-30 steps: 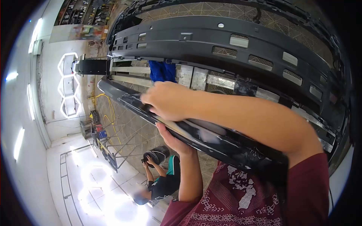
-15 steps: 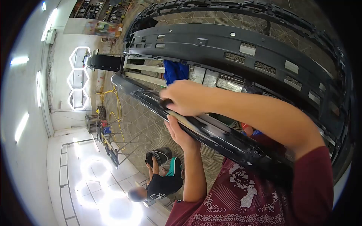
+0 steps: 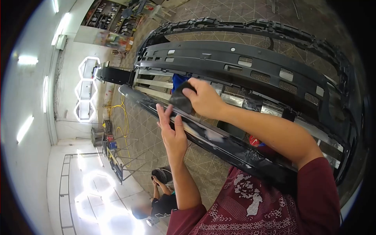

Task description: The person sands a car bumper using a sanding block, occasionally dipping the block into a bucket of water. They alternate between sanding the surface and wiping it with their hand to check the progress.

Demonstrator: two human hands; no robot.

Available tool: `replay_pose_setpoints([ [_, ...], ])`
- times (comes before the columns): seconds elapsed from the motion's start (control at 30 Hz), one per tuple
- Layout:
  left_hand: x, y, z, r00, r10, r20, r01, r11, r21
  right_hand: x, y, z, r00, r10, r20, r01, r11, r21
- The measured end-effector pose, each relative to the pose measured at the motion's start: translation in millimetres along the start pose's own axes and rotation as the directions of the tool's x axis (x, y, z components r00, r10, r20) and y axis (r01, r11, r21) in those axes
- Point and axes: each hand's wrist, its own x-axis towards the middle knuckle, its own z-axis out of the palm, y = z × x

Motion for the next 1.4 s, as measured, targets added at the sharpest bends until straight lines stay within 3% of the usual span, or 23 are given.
replay_pose_setpoints([
  [0.07, 0.5, -9.3, 1.6, 0.995, 0.07, -0.064, -0.071, 0.997, -0.002, 9.6, -26.3, -5.4, 0.898, 0.409, 0.165, -0.44, 0.814, 0.378],
  [0.1, 1.3, -7.1, -0.7, 0.998, 0.03, -0.059, -0.028, 0.999, 0.035, 12.7, -13.3, 6.7, 0.971, 0.235, 0.035, -0.234, 0.921, 0.313],
  [0.2, 10.5, -1.3, -4.2, 0.996, 0.025, -0.088, -0.026, 1.0, -0.003, 6.1, -20.0, 17.7, 0.999, -0.032, 0.016, 0.031, 0.998, 0.055],
  [0.27, 13.4, 28.2, -7.7, 0.984, -0.117, -0.135, 0.062, 0.933, -0.354, 5.4, -28.8, 17.6, 0.995, -0.095, 0.036, 0.093, 0.993, 0.067],
  [0.33, 18.7, 43.4, -10.5, 0.981, -0.14, -0.133, 0.078, 0.919, -0.387, 11.4, -34.8, 16.4, 0.969, -0.246, 0.008, 0.246, 0.968, -0.042],
  [0.4, 25.6, 56.9, -5.2, 0.965, -0.161, -0.205, 0.022, 0.833, -0.552, 14.5, -37.2, 12.3, 0.976, -0.214, 0.035, 0.214, 0.977, 0.009],
  [0.5, 34.4, 60.6, -19.9, 0.992, -0.102, -0.074, 0.058, 0.892, -0.448, 16.5, -38.1, 11.8, 0.96, -0.278, 0.024, 0.275, 0.958, 0.087],
  [0.6, 47.6, 55.6, -19.4, 0.97, -0.15, -0.193, 0.068, 0.923, -0.378, 21.2, -37.5, 14.5, 0.968, -0.243, -0.059, 0.246, 0.967, 0.059],
  [0.63, 56.5, 46.4, -15.1, 0.937, -0.053, -0.346, -0.033, 0.971, -0.237, 26.1, -38.2, 13.4, 0.997, 0.078, -0.007, -0.064, 0.864, 0.5],
  [0.67, 62.6, 40.3, -12.9, 0.934, -0.049, -0.353, -0.037, 0.972, -0.232, 29.5, -38.4, 11.9, 0.924, 0.336, 0.184, -0.339, 0.495, 0.8],
  [0.73, 74.0, 42.2, -10.1, 0.913, -0.129, -0.387, -0.063, 0.893, -0.446, 22.6, -35.4, 3.1, 0.913, 0.27, 0.306, -0.391, 0.366, 0.844],
  [0.8, 81.4, 45.9, -10.2, 0.918, -0.139, -0.372, -0.052, 0.887, -0.459, 15.4, -34.2, 4.4, 0.882, 0.156, 0.445, -0.471, 0.259, 0.843],
  [0.83, 83.4, 50.5, -10.1, 0.938, -0.09, -0.335, -0.059, 0.91, -0.409, 15.4, -34.5, 1.8, 0.855, 0.161, 0.494, -0.518, 0.326, 0.791],
  [0.93, 95.0, 37.5, -20.3, 0.974, 0.038, -0.225, -0.105, 0.95, -0.294, 18.4, -55.8, -8.0, 0.861, 0.239, 0.449, -0.499, 0.225, 0.837],
  [1.0, 115.5, 8.6, -40.3, 0.989, 0.088, -0.116, -0.118, 0.949, -0.293, 25.9, -55.7, -16.4, 0.867, 0.271, 0.419, -0.488, 0.291, 0.823],
  [1.07, 138.5, -10.0, -41.6, 0.96, 0.102, -0.261, -0.141, 0.981, -0.135, 28.7, -53.2, -29.6, 0.862, 0.227, 0.454, -0.454, 0.744, 0.49],
  [1.1, 150.1, -29.4, -45.3, 0.932, 0.097, -0.349, -0.062, 0.992, 0.111, 25.7, -48.7, -35.8, 0.886, 0.165, 0.434, -0.274, 0.94, 0.203],
  [1.13, 158.0, -45.7, -43.8, 0.894, 0.119, -0.431, 0.039, 0.94, 0.34, 22.6, -57.7, -42.7, 0.888, 0.175, 0.425, -0.282, 0.937, 0.204],
  [1.2, 161.0, -61.6, -36.4, 0.878, 0.196, -0.437, -0.035, 0.936, 0.351, 8.2, -74.5, -51.5, 0.802, 0.169, 0.573, 0.027, 0.948, -0.316],
  [1.23, 155.6, -55.3, -35.5, 0.85, 0.174, -0.497, 0.059, 0.906, 0.419, -3.6, -69.6, -49.0, 0.804, 0.183, 0.566, 0.01, 0.947, -0.321],
  [1.27, 150.9, -50.9, -34.6, 0.816, 0.157, -0.556, 0.16, 0.863, 0.479, -20.4, -62.7, -47.1, 0.786, 0.065, 0.614, 0.181, 0.926, -0.33],
  [1.3, 148.3, -51.9, -33.3, 0.809, 0.054, -0.585, 0.201, 0.91, 0.362, -36.3, -55.3, -44.3, 0.744, -0.048, 0.667, 0.349, 0.879, -0.325],
  [1.4, 146.2, -68.7, -31.8, 0.808, -0.142, -0.571, 0.28, 0.946, 0.161, -67.0, -64.6, -54.0, 0.769, 0.004, 0.64, 0.352, 0.832, -0.429],
])
